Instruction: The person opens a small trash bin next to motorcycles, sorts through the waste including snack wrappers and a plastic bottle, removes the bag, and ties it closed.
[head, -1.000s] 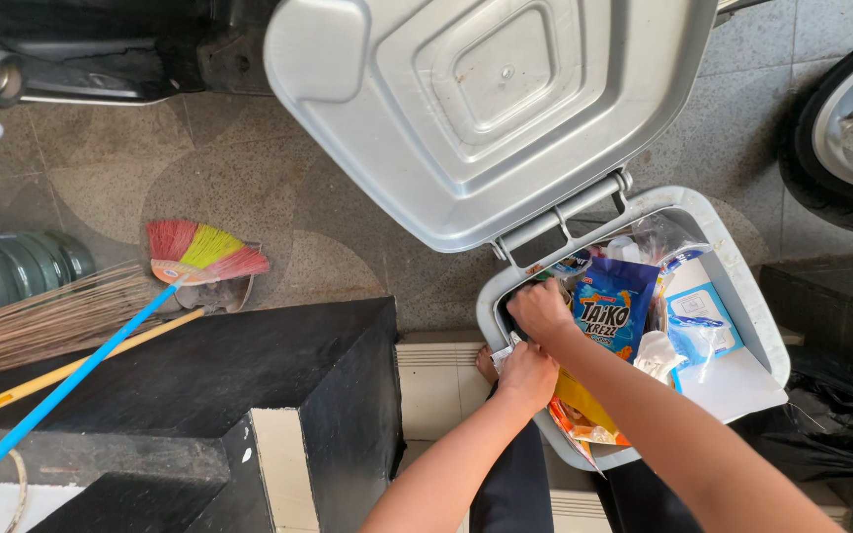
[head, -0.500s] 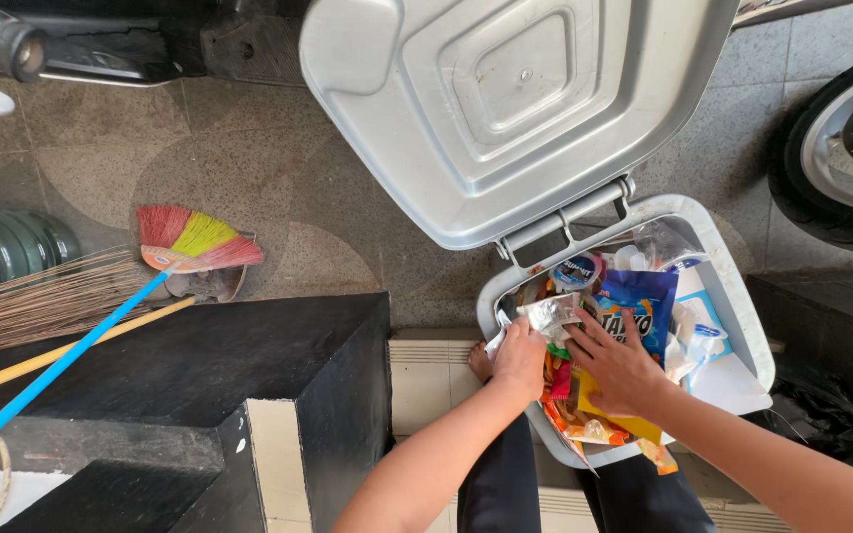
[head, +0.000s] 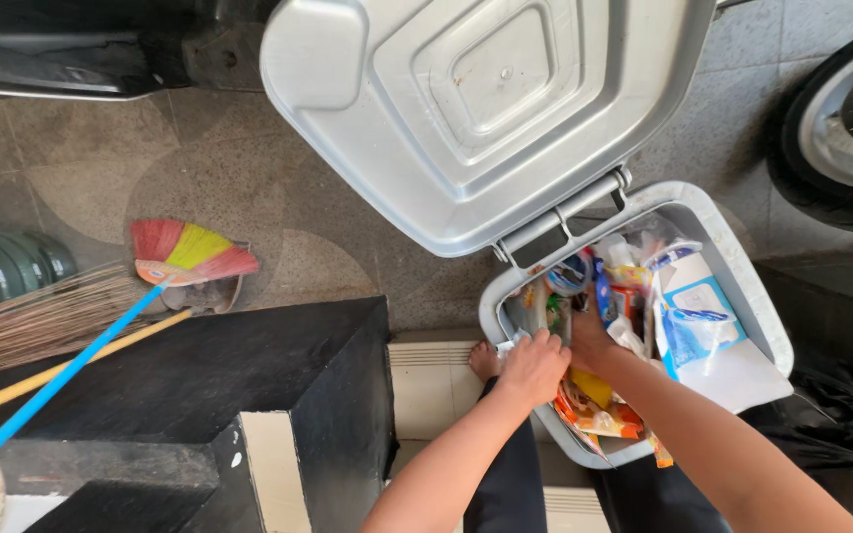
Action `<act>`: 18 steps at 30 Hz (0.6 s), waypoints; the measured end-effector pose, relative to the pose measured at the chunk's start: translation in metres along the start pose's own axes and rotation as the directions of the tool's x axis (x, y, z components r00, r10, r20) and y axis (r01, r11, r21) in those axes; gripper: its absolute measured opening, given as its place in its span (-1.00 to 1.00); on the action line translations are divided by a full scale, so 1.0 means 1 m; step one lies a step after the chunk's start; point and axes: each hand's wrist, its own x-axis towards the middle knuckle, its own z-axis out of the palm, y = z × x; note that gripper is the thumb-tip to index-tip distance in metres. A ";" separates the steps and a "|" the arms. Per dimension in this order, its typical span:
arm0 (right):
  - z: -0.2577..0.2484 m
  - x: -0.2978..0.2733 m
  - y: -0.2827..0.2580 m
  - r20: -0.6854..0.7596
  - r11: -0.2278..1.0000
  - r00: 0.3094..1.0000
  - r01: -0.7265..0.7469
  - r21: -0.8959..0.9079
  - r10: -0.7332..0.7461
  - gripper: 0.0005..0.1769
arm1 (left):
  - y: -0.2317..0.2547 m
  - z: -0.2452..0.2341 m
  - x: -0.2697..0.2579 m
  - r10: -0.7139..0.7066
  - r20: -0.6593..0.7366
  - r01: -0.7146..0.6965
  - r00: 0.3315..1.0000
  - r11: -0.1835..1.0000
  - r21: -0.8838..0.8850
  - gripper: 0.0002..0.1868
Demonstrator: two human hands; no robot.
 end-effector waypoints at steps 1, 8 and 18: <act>-0.005 -0.007 -0.010 0.042 0.957 0.999 0.005 -0.289 0.008 -0.46 | 0.000 -0.002 0.003 -0.051 0.016 0.053 0.999 0.995 -0.090 -0.73; -0.044 -0.085 -0.079 0.213 0.496 0.977 0.174 -0.851 0.023 -0.63 | -0.008 0.005 -0.005 -0.020 0.001 0.020 1.000 0.998 -0.052 -0.74; -0.013 0.017 -0.085 -0.325 0.801 0.925 -0.040 -0.597 -0.195 -0.52 | -0.007 0.023 -0.005 0.032 0.052 -0.029 0.998 0.998 -0.051 -0.70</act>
